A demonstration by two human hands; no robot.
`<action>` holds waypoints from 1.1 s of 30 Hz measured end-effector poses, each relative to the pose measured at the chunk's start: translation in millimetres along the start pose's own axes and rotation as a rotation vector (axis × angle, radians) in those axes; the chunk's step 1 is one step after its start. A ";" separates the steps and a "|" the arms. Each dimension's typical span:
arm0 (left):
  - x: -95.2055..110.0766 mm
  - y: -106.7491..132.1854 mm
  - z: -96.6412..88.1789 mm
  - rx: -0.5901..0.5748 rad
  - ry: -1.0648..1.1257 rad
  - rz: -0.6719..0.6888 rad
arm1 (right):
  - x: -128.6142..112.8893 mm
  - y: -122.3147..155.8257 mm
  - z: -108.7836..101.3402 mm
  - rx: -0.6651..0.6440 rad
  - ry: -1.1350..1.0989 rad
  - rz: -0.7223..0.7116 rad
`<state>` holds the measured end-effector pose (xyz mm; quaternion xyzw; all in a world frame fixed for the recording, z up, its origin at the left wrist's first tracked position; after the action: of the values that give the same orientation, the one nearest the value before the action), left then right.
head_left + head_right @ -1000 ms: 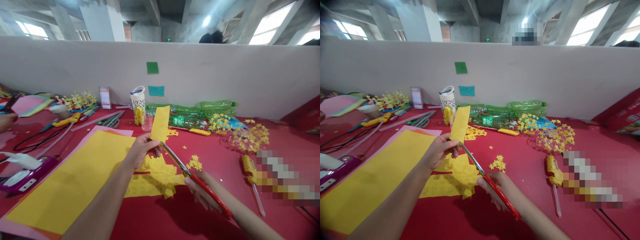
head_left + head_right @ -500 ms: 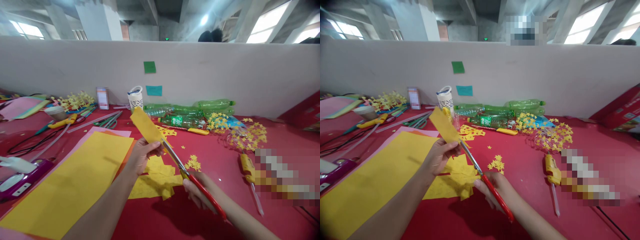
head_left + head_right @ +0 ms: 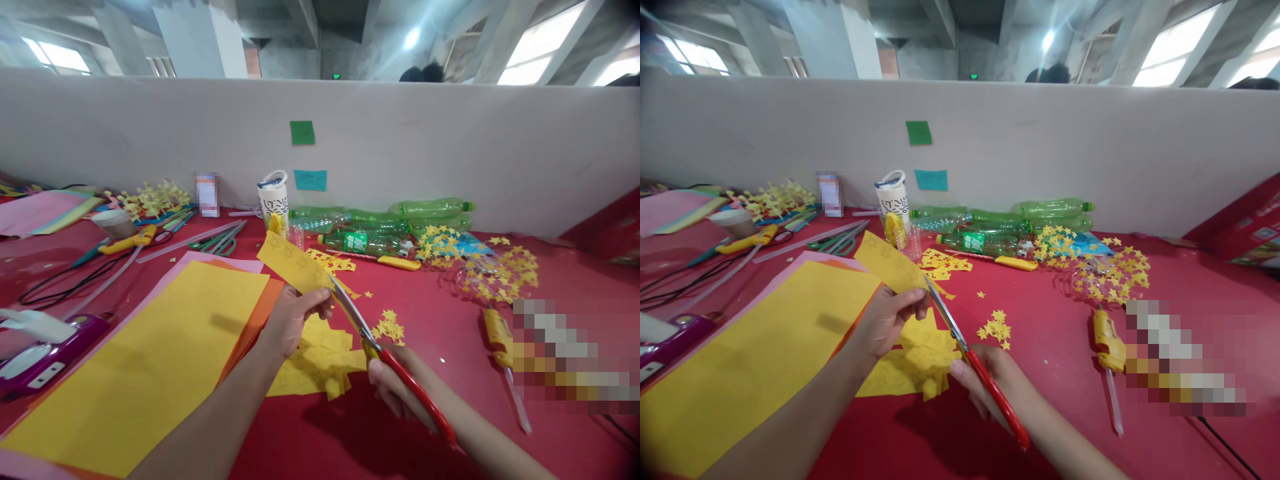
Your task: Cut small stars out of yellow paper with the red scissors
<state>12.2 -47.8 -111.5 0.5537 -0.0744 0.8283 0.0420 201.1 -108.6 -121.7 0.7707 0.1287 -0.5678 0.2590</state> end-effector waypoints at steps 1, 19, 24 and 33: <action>0.0 0.1 0.1 -0.002 -0.004 0.004 | -0.3 -0.1 -0.2 0.001 0.009 0.009; -0.9 0.5 -0.7 -0.018 0.007 0.000 | 12.7 -3.3 1.0 0.027 -0.018 0.080; -1.5 -1.2 -2.9 -0.041 0.019 0.002 | 10.3 -2.0 0.9 0.050 0.002 0.094; 5.2 -5.7 -7.9 0.035 0.023 0.065 | 13.6 -4.9 -1.8 0.010 0.019 0.134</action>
<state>3.9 -40.9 -109.2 0.5419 -0.0775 0.8368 0.0062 204.6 -104.8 -135.3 0.7842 0.0767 -0.5425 0.2912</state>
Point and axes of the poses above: each hand's wrist, its own y-axis away from the middle knuckle, its own z-axis out of the palm, x = y × z, the point moved 1 cm from there along -y, towards the middle knuckle, and after that the axes turned 4 degrees about -x, right-handed, at the moved point
